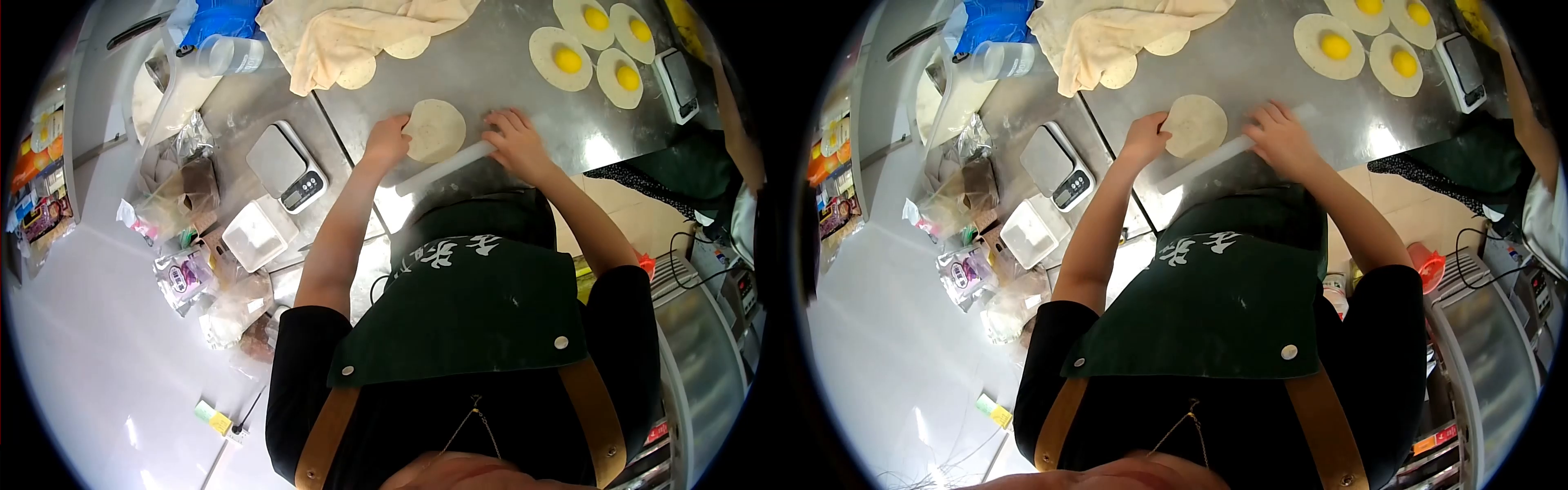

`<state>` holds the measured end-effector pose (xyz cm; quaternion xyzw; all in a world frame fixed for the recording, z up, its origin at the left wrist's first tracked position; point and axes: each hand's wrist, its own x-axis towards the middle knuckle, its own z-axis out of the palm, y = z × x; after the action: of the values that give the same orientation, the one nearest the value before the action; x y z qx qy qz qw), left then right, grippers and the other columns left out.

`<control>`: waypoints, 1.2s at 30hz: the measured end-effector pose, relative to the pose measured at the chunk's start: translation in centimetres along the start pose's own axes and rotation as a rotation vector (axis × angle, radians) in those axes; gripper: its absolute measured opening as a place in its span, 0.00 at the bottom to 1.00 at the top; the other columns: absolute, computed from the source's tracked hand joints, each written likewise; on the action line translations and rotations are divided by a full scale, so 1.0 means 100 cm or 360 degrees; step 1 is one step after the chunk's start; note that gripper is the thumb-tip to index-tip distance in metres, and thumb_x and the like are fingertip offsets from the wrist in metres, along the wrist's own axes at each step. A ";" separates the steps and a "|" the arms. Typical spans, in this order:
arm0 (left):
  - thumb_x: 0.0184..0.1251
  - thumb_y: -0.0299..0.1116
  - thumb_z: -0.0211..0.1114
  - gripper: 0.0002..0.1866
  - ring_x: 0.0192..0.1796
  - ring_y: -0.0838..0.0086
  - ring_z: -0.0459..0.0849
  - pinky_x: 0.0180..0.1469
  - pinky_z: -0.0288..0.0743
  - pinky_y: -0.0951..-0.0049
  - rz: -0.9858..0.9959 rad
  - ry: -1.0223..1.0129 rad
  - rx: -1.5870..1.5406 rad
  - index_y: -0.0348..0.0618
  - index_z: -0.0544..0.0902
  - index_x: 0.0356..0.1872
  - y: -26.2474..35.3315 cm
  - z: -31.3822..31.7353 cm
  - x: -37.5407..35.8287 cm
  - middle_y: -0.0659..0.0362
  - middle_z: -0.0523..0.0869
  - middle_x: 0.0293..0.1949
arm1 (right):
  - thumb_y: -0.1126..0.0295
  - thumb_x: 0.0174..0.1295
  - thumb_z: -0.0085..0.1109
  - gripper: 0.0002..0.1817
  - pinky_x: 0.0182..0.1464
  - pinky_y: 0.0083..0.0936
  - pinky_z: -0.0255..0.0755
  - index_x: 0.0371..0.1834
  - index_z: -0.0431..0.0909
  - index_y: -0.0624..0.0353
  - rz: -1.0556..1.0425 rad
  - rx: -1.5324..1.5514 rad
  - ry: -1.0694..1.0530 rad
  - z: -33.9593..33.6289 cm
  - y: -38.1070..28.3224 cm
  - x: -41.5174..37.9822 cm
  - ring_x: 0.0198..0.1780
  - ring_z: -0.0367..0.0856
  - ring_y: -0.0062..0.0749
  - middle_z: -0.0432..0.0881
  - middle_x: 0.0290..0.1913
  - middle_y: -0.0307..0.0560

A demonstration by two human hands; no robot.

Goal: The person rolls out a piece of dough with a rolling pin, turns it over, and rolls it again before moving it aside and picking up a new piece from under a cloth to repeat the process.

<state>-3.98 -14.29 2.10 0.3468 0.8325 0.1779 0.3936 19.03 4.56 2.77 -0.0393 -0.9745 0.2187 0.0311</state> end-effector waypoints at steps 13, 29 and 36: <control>0.63 0.24 0.62 0.16 0.43 0.74 0.84 0.48 0.76 0.74 -0.0029 0.0045 -0.0973 0.32 0.83 0.52 -0.008 0.004 0.016 0.55 0.88 0.42 | 0.61 0.64 0.52 0.25 0.73 0.53 0.52 0.64 0.71 0.59 0.0410 -0.0323 0.0284 0.059 -0.011 0.061 0.72 0.61 0.51 0.65 0.71 0.56; 0.51 0.33 0.68 0.12 0.40 0.52 0.85 0.42 0.77 0.59 0.0134 -0.0074 0.0018 0.40 0.86 0.36 0.006 -0.008 0.042 0.48 0.87 0.36 | 0.56 0.63 0.54 0.31 0.72 0.51 0.55 0.66 0.68 0.61 0.0365 -0.0335 0.0483 0.064 -0.010 0.121 0.72 0.61 0.51 0.65 0.71 0.55; 0.56 0.30 0.65 0.10 0.41 0.48 0.83 0.44 0.76 0.56 0.0339 0.0273 0.0310 0.37 0.83 0.38 0.039 -0.002 -0.005 0.44 0.86 0.36 | 0.64 0.49 0.70 0.27 0.74 0.50 0.53 0.54 0.75 0.56 -0.0101 0.0041 0.0247 0.045 0.003 -0.003 0.70 0.64 0.48 0.69 0.68 0.53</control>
<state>-2.25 -11.90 4.70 0.4531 0.8350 0.1661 0.2645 18.97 2.89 -1.42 -0.0250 -0.9670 0.2265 0.1140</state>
